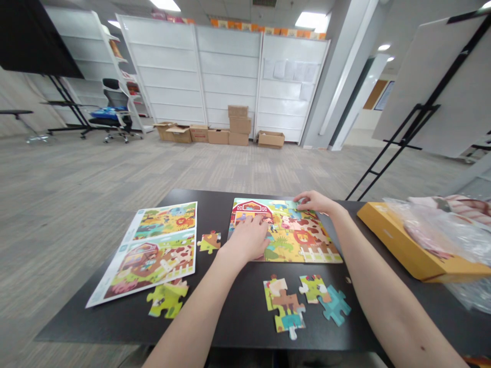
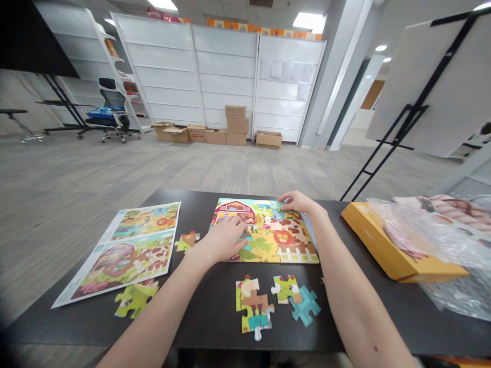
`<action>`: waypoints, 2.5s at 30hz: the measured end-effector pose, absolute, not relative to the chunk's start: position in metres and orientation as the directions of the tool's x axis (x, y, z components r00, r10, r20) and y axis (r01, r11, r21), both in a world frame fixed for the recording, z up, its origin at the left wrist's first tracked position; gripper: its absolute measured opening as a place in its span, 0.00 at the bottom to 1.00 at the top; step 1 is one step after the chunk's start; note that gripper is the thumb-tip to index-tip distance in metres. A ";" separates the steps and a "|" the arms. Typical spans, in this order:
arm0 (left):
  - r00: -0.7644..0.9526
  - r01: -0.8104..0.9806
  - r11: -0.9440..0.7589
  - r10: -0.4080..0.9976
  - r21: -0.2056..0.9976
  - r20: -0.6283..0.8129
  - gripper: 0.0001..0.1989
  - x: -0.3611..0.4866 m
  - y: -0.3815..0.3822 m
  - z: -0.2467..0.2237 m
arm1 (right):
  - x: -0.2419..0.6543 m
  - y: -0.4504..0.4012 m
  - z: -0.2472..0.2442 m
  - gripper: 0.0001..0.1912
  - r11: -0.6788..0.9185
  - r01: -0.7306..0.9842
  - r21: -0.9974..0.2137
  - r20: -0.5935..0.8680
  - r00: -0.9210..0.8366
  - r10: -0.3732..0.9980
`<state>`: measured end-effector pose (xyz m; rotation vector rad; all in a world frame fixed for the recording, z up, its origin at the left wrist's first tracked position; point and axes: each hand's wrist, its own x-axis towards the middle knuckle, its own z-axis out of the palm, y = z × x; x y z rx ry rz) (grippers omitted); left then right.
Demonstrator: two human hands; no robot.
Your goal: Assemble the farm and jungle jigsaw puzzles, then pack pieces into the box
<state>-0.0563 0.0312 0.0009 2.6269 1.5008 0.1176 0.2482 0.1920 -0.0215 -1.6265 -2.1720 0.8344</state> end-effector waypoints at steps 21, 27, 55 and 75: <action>0.506 0.852 -0.503 0.862 0.146 0.015 0.15 -0.056 0.031 0.000 | 0.255 0.194 -0.026 0.33 0.189 0.738 -0.648 -0.090 -0.321 0.943; 0.507 0.851 -0.504 0.862 0.147 0.019 0.16 -0.056 0.032 0.001 | 0.255 0.192 -0.023 0.32 0.170 0.741 -0.649 -0.101 -0.306 0.947; 0.520 0.833 -0.516 0.853 0.197 0.037 0.16 -0.064 0.029 0.011 | 0.249 0.189 -0.018 0.26 0.229 0.839 -0.493 -0.077 -0.304 0.949; 0.054 0.982 0.015 0.932 0.188 -0.358 0.31 -0.193 0.023 0.036 | 0.245 0.180 0.000 0.35 0.154 0.801 -0.579 -0.064 -0.233 0.970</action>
